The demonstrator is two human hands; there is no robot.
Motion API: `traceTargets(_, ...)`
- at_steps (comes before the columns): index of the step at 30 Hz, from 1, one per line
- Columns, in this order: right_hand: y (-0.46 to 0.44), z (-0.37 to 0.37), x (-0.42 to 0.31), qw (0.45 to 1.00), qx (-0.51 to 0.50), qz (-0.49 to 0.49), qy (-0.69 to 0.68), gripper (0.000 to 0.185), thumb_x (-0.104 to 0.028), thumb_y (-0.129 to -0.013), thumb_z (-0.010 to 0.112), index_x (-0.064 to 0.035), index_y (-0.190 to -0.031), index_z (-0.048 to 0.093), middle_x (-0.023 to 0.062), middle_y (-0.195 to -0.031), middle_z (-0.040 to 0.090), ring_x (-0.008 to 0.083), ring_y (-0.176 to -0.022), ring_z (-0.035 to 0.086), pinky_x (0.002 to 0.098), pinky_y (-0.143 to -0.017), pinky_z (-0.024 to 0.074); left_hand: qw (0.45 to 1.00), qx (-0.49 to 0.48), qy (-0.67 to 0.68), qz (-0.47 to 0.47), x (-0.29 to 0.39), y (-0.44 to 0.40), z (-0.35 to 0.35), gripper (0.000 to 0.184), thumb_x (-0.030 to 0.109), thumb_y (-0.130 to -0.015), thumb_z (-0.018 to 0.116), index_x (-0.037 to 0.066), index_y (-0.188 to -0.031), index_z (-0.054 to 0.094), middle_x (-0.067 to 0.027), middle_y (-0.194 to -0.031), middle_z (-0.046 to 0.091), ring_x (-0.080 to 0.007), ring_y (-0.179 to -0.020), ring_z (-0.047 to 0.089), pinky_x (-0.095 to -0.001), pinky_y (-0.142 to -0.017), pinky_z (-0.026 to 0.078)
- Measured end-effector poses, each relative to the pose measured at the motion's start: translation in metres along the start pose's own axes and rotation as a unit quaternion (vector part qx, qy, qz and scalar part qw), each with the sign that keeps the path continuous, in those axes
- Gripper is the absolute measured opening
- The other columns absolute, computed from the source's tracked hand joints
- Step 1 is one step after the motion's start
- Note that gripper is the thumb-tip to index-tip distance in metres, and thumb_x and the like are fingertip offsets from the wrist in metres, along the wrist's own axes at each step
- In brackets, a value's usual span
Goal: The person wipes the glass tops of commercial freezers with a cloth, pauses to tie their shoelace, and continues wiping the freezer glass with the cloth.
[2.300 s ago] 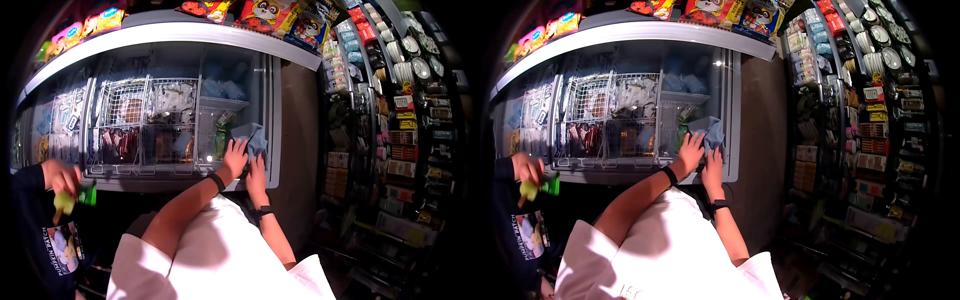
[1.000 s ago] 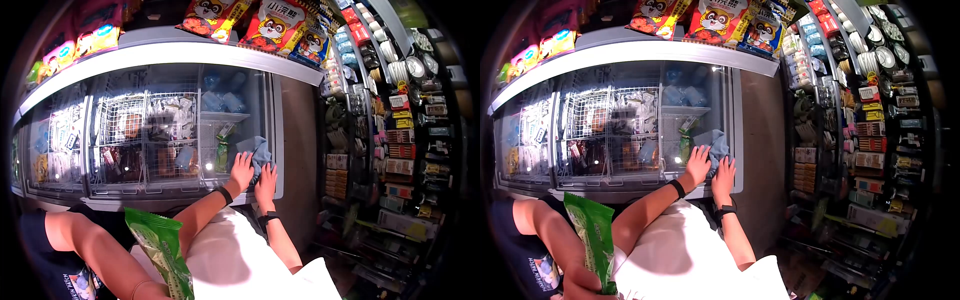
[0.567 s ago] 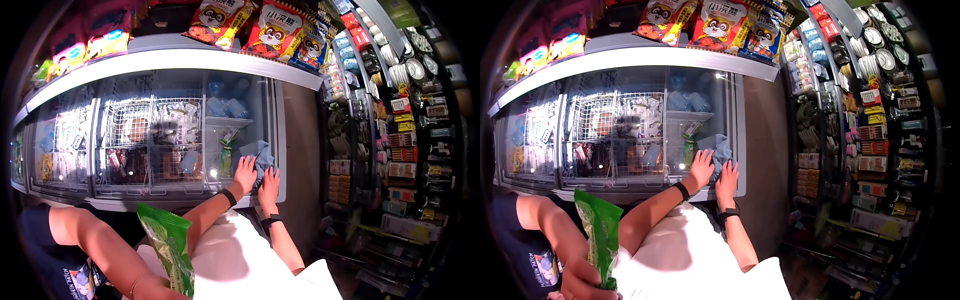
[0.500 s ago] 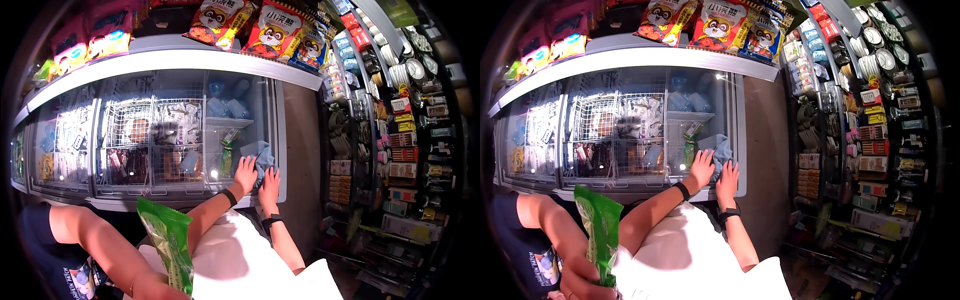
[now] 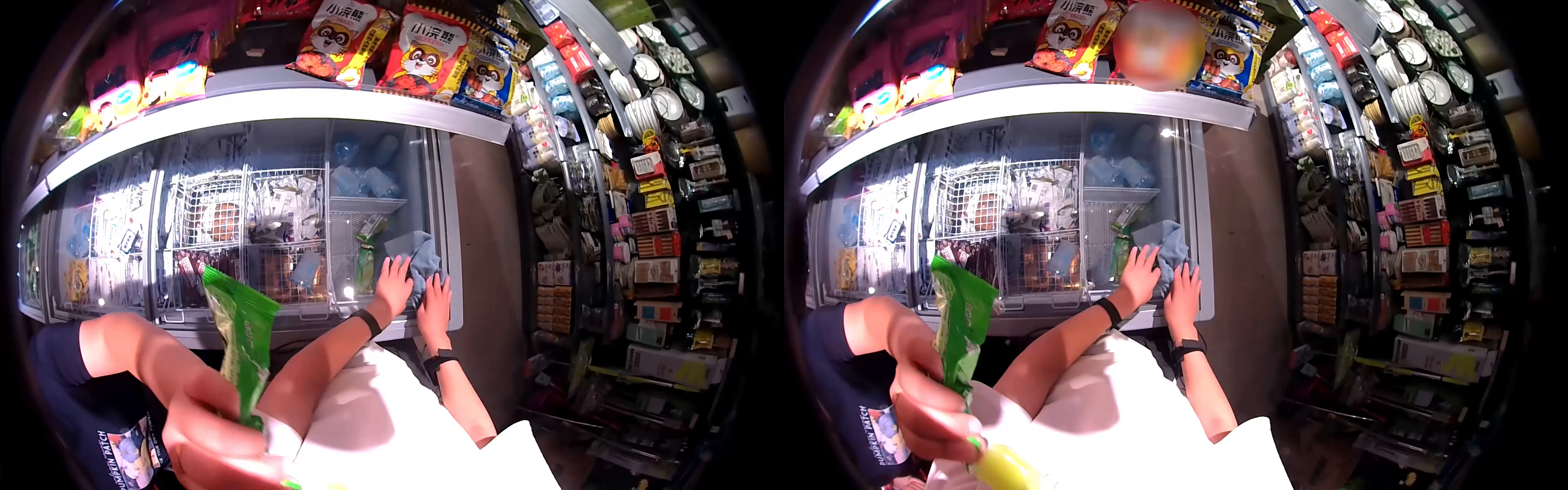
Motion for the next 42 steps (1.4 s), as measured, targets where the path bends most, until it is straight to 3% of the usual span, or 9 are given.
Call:
traceTargets(12,0.024,-0.010,0.008,0.999,0.017,-0.006,-0.039,0.058,0.003,-0.088,0.056,-0.0005,-0.145,0.046,0.0189,-0.158,0.037,0.0460,-0.147,0.028,0.0578,-0.119,0.0259,1.000,0.021,0.018,-0.005,0.005,0.005,-0.002,0.042,0.019,-0.080,0.067,0.010,-0.121,0.067,-0.0219,-0.158,0.035,-0.0448,-0.147,0.027,-0.0578,-0.120,0.020)
traceTargets(17,0.035,-0.011,0.019,0.997,0.030,-0.008,-0.069,0.060,0.006,-0.088,0.053,0.0015,-0.146,0.042,0.0215,-0.158,0.035,0.0449,-0.146,0.031,0.0568,-0.119,0.0264,0.997,0.031,0.071,0.030,0.022,0.012,-0.011,0.052,0.017,-0.076,0.073,0.013,-0.127,0.064,-0.0143,-0.162,0.029,-0.0474,-0.147,0.024,-0.0595,-0.119,0.025)
traceTargets(20,0.036,-0.021,0.038,0.992,0.061,0.027,-0.104,0.053,0.007,-0.088,0.051,0.0046,-0.141,0.045,0.0234,-0.157,0.036,0.0435,-0.146,0.032,0.0558,-0.119,0.0265,0.993,0.032,0.093,0.063,0.046,0.006,-0.010,0.049,0.018,-0.077,0.071,0.016,-0.125,0.065,-0.0105,-0.161,0.032,-0.0439,-0.149,0.022,-0.0585,-0.120,0.021)
traceTargets(25,0.037,-0.048,0.088,0.980,0.108,0.081,-0.146,0.035,0.007,-0.090,0.049,0.0077,-0.125,0.054,0.0241,-0.154,0.041,0.0436,-0.145,0.034,0.0563,-0.119,0.0264,0.982,0.056,0.115,0.140,0.103,-0.009,-0.011,0.047,0.018,-0.076,0.070,0.008,-0.121,0.064,-0.0154,-0.150,0.045,-0.0379,-0.148,0.030,-0.0582,-0.120,0.022)
traceTargets(29,0.044,-0.066,0.132,0.951,0.163,0.169,-0.203,0.051,0.009,-0.091,0.047,-0.0028,-0.140,0.054,0.0230,-0.147,0.051,0.0411,-0.132,0.051,0.0456,-0.112,0.0406,0.979,0.015,0.115,0.166,0.139,-0.020,0.012,0.049,0.019,-0.076,0.069,0.007,-0.123,0.063,-0.0190,-0.145,0.048,-0.0375,-0.146,0.033,-0.0549,-0.121,0.021)
traceTargets(34,0.051,-0.056,0.177,0.919,0.168,0.231,-0.272,0.046,0.008,-0.093,0.045,-0.0023,-0.136,0.057,0.0236,-0.142,0.054,0.0424,-0.128,0.054,0.0438,-0.100,0.0494,0.989,0.004,0.105,0.102,0.164,-0.051,0.015,0.055,0.016,-0.081,0.065,-0.002,-0.132,0.055,-0.0248,-0.152,0.040,-0.0418,-0.146,0.032,-0.0554,-0.120,0.023)
traceTargets(36,0.047,-0.027,0.187,0.898,0.092,0.263,-0.340,0.042,0.005,-0.094,0.046,-0.0018,-0.133,0.058,0.0264,-0.129,0.062,0.0436,-0.119,0.060,0.0451,-0.096,0.0509,0.991,-0.018,0.089,0.094,0.169,-0.057,0.015,0.065,0.015,-0.078,0.067,-0.003,-0.139,0.052,-0.0260,-0.155,0.036,-0.0407,-0.148,0.029,-0.0546,-0.121,0.021)
traceTargets(37,0.049,0.003,0.192,0.861,-0.026,0.337,-0.380,0.035,-0.002,-0.095,0.048,-0.0003,-0.128,0.060,0.0279,-0.113,0.066,0.0451,-0.109,0.063,0.0465,-0.090,0.0515,0.993,-0.027,0.080,0.083,0.169,-0.058,0.015,0.065,0.014,-0.079,0.066,-0.003,-0.140,0.051,-0.0255,-0.155,0.037,-0.0408,-0.148,0.029,-0.0546,-0.121,0.022)
traceTargets(42,0.016,0.032,0.188,0.805,-0.088,0.294,-0.508,0.030,-0.006,-0.097,0.045,0.0020,-0.121,0.062,0.0279,-0.107,0.068,0.0455,-0.105,0.064,0.0445,-0.086,0.0517,0.995,-0.076,0.022,0.067,0.170,-0.051,0.013,0.066,0.012,-0.081,0.063,-0.004,-0.144,0.047,-0.0220,-0.156,0.038,-0.0397,-0.147,0.032,-0.0545,-0.119,0.026)
Point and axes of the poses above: each hand's wrist, its own y-axis away from the middle knuckle, its own z-axis out of the palm, x = y × z, the point moved 8 cm from there along -y, towards the middle knuckle
